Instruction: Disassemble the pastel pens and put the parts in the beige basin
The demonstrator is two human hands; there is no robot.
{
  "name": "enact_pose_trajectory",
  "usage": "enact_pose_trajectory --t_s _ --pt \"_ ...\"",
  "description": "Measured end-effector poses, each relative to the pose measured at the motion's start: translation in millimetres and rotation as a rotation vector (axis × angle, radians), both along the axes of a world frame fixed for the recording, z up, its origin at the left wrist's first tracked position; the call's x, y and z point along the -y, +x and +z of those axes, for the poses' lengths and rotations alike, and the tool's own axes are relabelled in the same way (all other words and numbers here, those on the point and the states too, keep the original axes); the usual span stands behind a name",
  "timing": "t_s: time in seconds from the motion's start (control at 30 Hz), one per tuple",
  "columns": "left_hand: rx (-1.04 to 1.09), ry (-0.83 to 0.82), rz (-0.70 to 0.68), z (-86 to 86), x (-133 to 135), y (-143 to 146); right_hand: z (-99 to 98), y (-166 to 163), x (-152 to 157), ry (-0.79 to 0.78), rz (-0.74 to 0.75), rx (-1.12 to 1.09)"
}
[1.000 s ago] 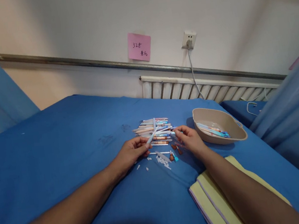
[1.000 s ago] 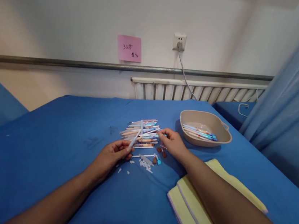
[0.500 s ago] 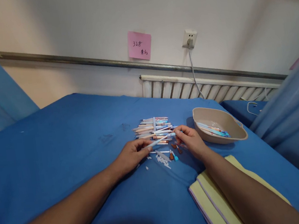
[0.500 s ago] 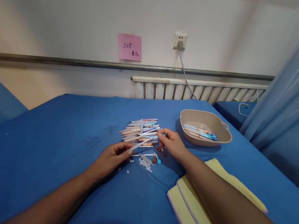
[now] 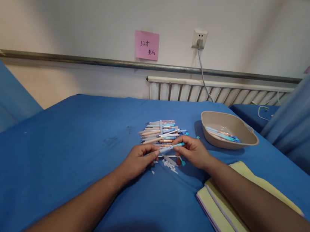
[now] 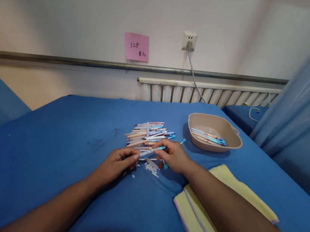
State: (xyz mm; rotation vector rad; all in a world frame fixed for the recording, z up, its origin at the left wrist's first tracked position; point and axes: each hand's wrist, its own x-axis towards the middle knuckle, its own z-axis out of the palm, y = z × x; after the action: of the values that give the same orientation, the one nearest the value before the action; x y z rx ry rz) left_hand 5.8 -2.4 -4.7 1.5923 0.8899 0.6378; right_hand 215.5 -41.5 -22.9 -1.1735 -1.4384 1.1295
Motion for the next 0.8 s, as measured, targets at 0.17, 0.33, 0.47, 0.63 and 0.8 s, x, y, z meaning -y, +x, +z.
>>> enact_pose_trajectory --t_s 0.17,0.33,0.47,0.63,0.8 --pt "-0.007 0.051 0.041 5.5 3.3 2.6 -2.2 -0.3 -0.9 0.004 0.012 -0.02" --pt "0.02 0.121 0.074 7.3 5.2 3.5 -2.3 -1.3 -0.4 0.063 0.02 0.041" --pt "0.091 0.01 0.122 5.6 4.0 2.9 -2.7 -3.6 1.2 0.07 -0.04 0.053" --pt "0.057 -0.076 0.115 1.0 -1.5 2.9 -3.1 -3.5 2.3 0.148 -0.049 0.134" --pt "0.077 -0.047 0.136 1.0 -0.3 4.4 -0.9 -3.5 2.8 0.244 -0.025 0.253"
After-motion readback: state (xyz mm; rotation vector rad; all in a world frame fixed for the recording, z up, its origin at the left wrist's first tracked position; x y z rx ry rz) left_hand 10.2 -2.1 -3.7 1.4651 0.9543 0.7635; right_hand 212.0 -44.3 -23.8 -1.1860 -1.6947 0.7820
